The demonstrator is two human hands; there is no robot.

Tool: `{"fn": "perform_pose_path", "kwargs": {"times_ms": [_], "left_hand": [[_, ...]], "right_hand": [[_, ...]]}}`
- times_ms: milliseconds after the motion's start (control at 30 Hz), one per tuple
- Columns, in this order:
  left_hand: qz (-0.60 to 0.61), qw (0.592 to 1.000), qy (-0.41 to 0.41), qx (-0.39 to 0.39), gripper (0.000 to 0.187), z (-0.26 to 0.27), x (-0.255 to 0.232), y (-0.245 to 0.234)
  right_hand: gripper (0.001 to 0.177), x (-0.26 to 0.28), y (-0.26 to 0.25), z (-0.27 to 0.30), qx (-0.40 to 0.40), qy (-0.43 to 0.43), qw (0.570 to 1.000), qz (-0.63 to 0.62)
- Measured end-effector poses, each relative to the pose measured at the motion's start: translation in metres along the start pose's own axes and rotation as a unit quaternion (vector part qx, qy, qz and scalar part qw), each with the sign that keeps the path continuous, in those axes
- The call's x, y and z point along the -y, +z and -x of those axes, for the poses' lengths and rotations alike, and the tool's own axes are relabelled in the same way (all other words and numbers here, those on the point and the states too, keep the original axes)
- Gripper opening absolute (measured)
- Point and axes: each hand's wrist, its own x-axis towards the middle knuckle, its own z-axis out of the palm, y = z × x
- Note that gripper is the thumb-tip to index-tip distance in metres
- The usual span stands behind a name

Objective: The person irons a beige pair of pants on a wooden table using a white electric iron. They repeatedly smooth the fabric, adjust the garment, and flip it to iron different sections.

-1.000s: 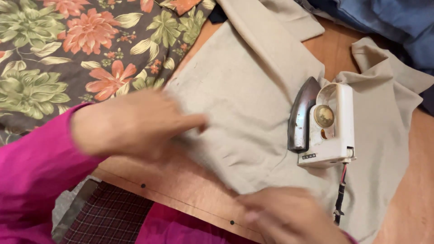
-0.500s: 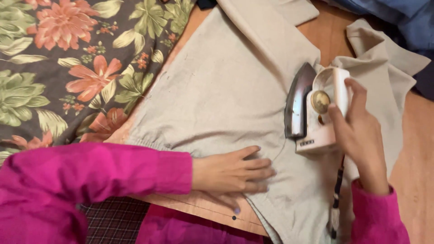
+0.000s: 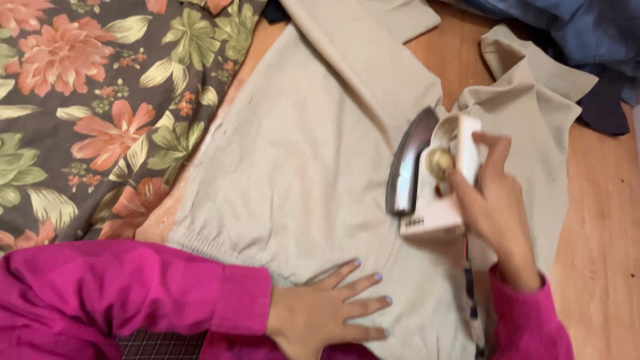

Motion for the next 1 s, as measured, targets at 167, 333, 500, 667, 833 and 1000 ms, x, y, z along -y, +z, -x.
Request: {"fn": "perform_pose_path", "kwargs": {"times_ms": [167,333,500,667,833,1000], "left_hand": [[0.109,0.984,0.039,0.136,0.077,-0.026,0.005,-0.022],[0.189,0.892,-0.385,0.140,0.032,-0.070,0.096,-0.081],[-0.346,0.870,-0.308,-0.167,0.016,-0.106,0.309,-0.111],[-0.278,0.854,-0.362,-0.249,0.027,-0.112,0.406,-0.110],[-0.354,0.814,-0.428,-0.167,0.017,-0.142,0.446,-0.111],[-0.378,0.760,-0.431,-0.307,0.016,-0.198,0.444,-0.094]], "right_hand": [[0.058,0.015,-0.004,-0.007,-0.020,0.002,0.999,-0.044],[0.057,0.007,-0.004,-0.028,-0.021,-0.021,0.997,-0.077],[0.056,-0.007,-0.006,0.020,0.020,0.006,0.993,-0.114],[0.059,-0.013,-0.012,0.045,0.061,0.051,0.979,-0.190],[0.061,-0.018,-0.010,0.045,0.081,0.087,0.963,-0.243],[0.061,-0.026,-0.005,0.045,0.086,0.107,0.965,-0.225]]}}
